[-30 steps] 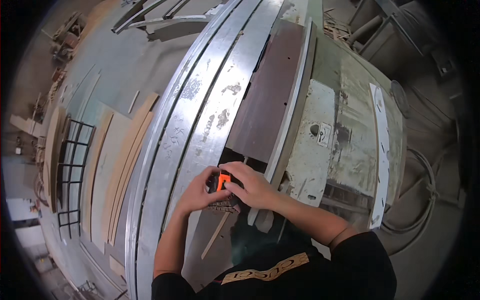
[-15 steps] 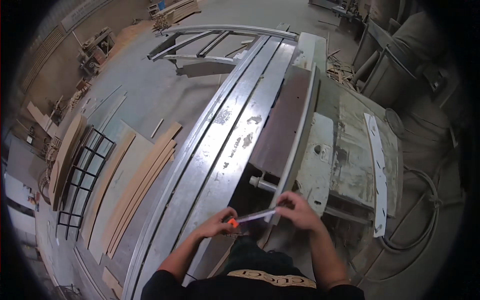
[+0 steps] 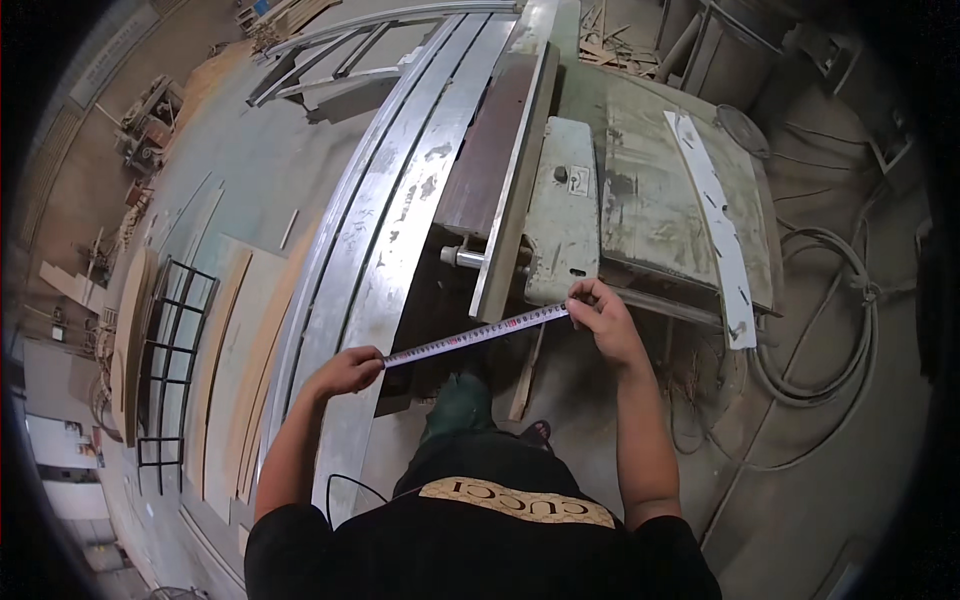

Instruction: The person adjusts the fence and guides on a woodworking machine, measures the table using a tape measure, and positions a wooden block. Afterwards, the person picks up a curved wooden panel from the floor and places it onto the machine table.

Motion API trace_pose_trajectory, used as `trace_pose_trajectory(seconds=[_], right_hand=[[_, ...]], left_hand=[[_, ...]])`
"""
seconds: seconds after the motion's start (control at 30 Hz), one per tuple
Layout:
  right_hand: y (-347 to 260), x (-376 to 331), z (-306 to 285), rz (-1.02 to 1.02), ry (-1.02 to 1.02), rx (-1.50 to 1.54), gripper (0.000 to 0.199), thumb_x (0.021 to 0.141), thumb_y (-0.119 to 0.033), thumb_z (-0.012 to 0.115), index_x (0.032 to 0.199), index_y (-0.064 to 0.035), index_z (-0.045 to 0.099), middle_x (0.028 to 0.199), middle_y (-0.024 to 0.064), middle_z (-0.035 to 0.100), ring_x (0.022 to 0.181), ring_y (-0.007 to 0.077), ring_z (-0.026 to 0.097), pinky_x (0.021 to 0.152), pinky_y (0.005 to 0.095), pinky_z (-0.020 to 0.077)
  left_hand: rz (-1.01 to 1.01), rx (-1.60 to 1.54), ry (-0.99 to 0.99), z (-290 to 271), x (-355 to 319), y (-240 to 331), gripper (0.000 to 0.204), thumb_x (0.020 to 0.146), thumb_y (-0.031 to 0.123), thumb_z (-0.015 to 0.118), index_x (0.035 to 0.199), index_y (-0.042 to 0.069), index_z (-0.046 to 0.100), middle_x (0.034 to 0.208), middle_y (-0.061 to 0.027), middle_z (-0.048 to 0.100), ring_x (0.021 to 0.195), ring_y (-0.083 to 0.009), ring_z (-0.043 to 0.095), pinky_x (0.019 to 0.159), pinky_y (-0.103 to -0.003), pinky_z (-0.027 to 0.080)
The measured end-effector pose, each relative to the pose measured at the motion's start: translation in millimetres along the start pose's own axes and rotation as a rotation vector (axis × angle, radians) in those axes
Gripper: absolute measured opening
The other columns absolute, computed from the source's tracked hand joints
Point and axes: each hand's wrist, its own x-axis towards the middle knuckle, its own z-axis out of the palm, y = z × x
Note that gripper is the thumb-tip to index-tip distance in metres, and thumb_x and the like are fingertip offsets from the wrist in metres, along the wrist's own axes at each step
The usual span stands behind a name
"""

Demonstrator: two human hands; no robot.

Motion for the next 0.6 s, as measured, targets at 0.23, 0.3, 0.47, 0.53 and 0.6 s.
trace_pose_trajectory(seconds=[0.23, 0.3, 0.47, 0.53, 0.6], right_hand=[[15, 63, 6, -0.009, 0.003, -0.072, 0.017, 0.100, -0.019, 0.063, 0.109, -0.0047, 0.062, 0.095, 0.0011, 0.062, 0.087, 0.0099, 0.059, 0.078, 0.0265, 0.0485], [18, 109, 8, -0.037, 0.088, -0.099, 0.021, 0.103, -0.025, 0.059, 0.111, -0.0053, 0.063, 0.100, 0.0007, 0.063, 0.094, 0.0108, 0.058, 0.085, 0.0294, 0.0477], [12, 250, 11, -0.136, 0.423, -0.427, 0.039, 0.103, -0.031, 0.058, 0.124, 0.0021, 0.061, 0.120, 0.0138, 0.067, 0.115, 0.0213, 0.061, 0.101, 0.0336, 0.0455], [18, 309, 4, -0.091, 0.464, -0.445, 0.042, 0.102, -0.035, 0.058, 0.122, 0.0017, 0.062, 0.121, 0.0173, 0.067, 0.117, 0.0265, 0.062, 0.101, 0.0368, 0.0461], [40, 366, -24, -0.170, 0.596, -0.689, 0.043, 0.100, -0.037, 0.059, 0.120, 0.0010, 0.063, 0.122, 0.0208, 0.066, 0.119, 0.0323, 0.061, 0.102, 0.0411, 0.0463]], left_hand=[[0.103, 0.035, 0.185, -61, 26, -19, 0.024, 0.103, 0.027, 0.057, 0.099, 0.004, 0.065, 0.067, 0.0020, 0.053, 0.061, -0.0081, 0.048, 0.056, -0.027, 0.040], [0.176, 0.012, 0.254, -91, 52, -33, 0.025, 0.102, 0.027, 0.057, 0.099, 0.004, 0.066, 0.067, 0.0013, 0.054, 0.061, -0.0088, 0.048, 0.056, -0.028, 0.041], [0.126, -0.187, 0.356, -171, 101, -44, 0.024, 0.103, 0.025, 0.055, 0.095, 0.005, 0.066, 0.064, 0.0032, 0.052, 0.055, -0.0071, 0.047, 0.050, -0.027, 0.037], [0.136, -0.174, 0.375, -197, 131, -43, 0.024, 0.103, 0.024, 0.054, 0.095, 0.004, 0.065, 0.064, 0.0030, 0.051, 0.054, -0.0066, 0.046, 0.050, -0.026, 0.037], [0.133, -0.179, 0.315, -224, 168, -31, 0.024, 0.103, 0.023, 0.054, 0.095, 0.004, 0.065, 0.064, 0.0029, 0.051, 0.054, -0.0065, 0.046, 0.050, -0.026, 0.036]])
